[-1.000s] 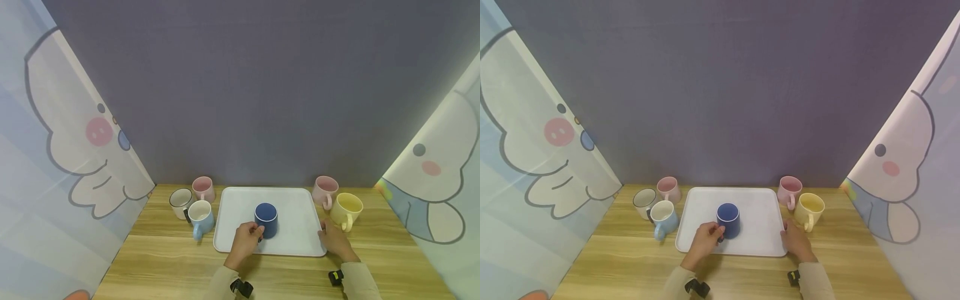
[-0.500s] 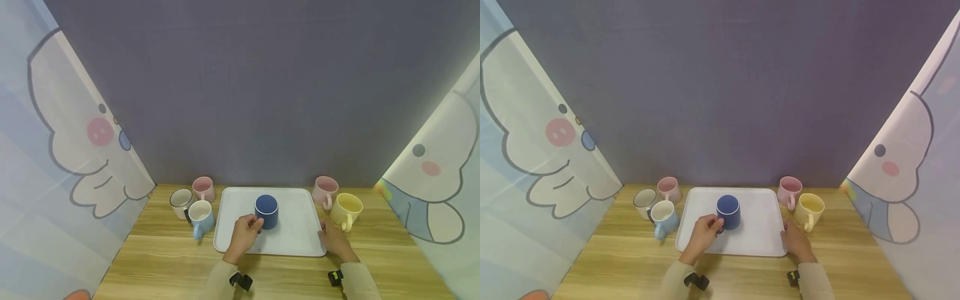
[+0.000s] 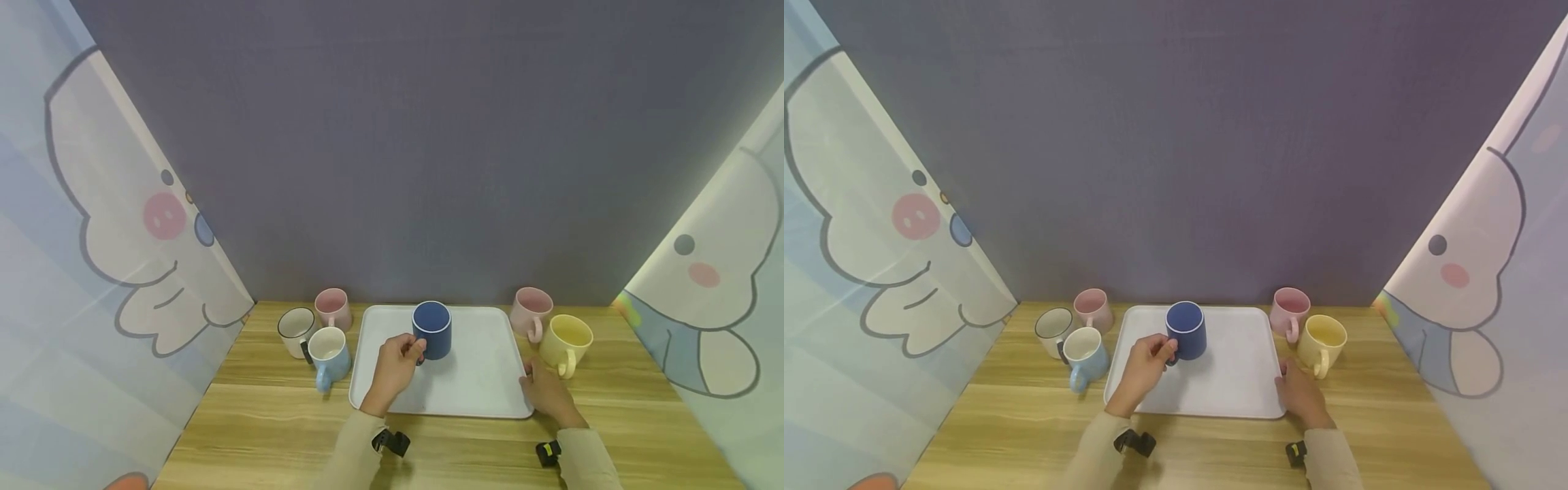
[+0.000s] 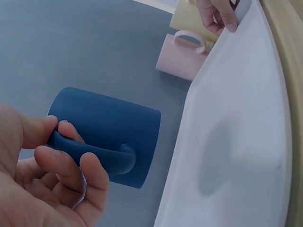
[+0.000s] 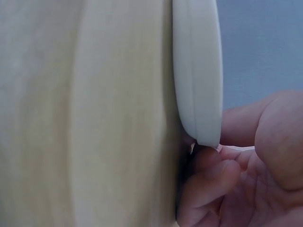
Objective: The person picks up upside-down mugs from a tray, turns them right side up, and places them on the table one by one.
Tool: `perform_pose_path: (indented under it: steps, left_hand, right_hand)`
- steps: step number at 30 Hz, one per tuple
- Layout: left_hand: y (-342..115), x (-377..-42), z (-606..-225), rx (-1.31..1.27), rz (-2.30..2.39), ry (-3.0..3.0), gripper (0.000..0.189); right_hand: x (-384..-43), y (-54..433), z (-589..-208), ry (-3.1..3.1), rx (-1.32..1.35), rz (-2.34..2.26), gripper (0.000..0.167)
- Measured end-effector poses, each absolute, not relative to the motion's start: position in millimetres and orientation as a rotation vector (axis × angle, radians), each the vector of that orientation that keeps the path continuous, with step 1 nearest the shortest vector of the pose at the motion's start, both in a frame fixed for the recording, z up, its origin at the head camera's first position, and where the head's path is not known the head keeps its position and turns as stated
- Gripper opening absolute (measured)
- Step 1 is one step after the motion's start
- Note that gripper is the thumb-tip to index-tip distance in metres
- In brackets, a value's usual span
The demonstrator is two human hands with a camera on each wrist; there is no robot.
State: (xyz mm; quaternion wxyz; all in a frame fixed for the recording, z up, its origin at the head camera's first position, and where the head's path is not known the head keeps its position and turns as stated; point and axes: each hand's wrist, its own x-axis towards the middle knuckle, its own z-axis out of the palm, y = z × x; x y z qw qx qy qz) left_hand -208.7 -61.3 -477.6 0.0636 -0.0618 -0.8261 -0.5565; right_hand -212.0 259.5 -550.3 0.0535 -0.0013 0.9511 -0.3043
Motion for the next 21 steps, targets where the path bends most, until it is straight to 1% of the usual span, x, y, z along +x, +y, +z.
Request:
perform_pose_path:
  steps: [10,21]
  left_hand:
    - [-59.6,-212.1,-470.8,-0.145,-1.762,-2.443,0.028]
    - [-57.6,-208.8,-473.3,-0.167,-2.13,-2.244,0.033]
  right_hand:
    - [-212.9,259.9,-549.1,2.888,0.003,-0.937,0.029]
    - [-209.6,259.9,-546.1,2.837,0.037,-1.09,0.032]
